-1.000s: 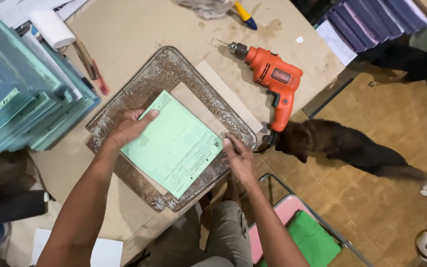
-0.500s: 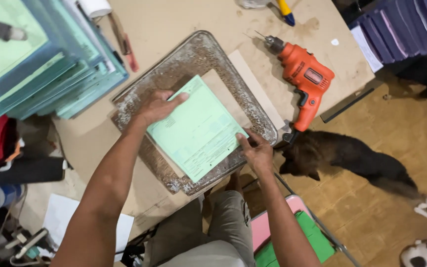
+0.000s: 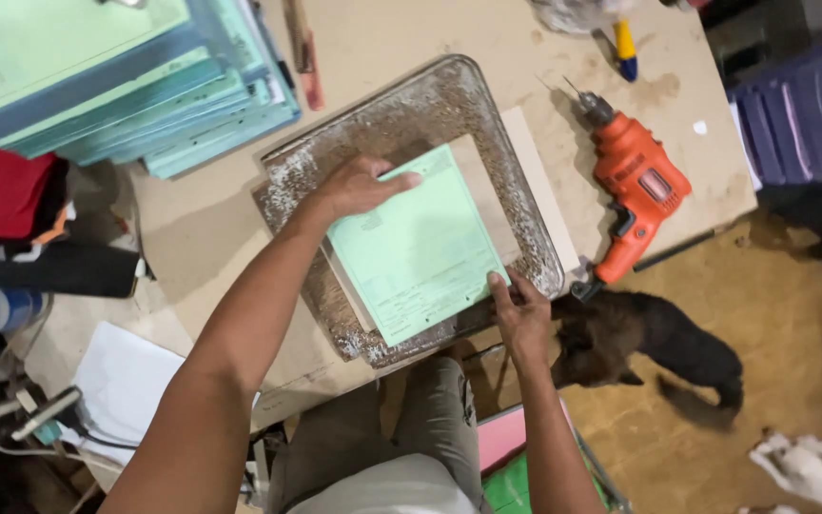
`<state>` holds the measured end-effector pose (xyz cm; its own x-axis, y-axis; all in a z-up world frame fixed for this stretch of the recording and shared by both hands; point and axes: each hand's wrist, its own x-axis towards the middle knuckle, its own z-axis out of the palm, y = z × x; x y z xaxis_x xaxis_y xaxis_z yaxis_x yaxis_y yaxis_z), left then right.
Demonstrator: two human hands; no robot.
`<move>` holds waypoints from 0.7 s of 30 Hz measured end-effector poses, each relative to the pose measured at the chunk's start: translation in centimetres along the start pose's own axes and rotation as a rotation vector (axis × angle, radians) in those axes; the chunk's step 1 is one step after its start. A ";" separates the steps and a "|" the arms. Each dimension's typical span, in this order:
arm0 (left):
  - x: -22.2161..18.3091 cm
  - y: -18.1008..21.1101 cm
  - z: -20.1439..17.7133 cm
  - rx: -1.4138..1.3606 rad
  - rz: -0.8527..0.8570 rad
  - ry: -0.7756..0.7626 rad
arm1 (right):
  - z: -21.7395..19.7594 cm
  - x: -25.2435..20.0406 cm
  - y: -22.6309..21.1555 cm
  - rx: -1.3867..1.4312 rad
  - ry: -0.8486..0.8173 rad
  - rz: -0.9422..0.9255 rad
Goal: Organizing stacks of paper and using an electric drill to create holes in them.
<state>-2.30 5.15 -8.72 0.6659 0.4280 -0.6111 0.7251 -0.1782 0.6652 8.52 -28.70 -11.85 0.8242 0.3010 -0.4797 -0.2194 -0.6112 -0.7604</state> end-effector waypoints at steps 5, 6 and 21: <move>-2.9 2.1 0.1 -0.053 -0.017 -0.011 | -0.3 -1.6 -1.5 0.008 -0.023 0.035; -2.4 1.7 0.2 -0.064 -0.017 -0.013 | -0.2 -2.0 -2.4 0.027 -0.038 0.049; 2.6 -2.4 0.7 -0.093 0.055 -0.081 | 0.0 -1.1 -2.9 0.077 -0.051 0.099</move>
<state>-2.19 6.10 -12.25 0.7191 0.3460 -0.6026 0.6700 -0.1152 0.7334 8.26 -27.24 -9.20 0.7694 0.2803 -0.5740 -0.3390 -0.5824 -0.7388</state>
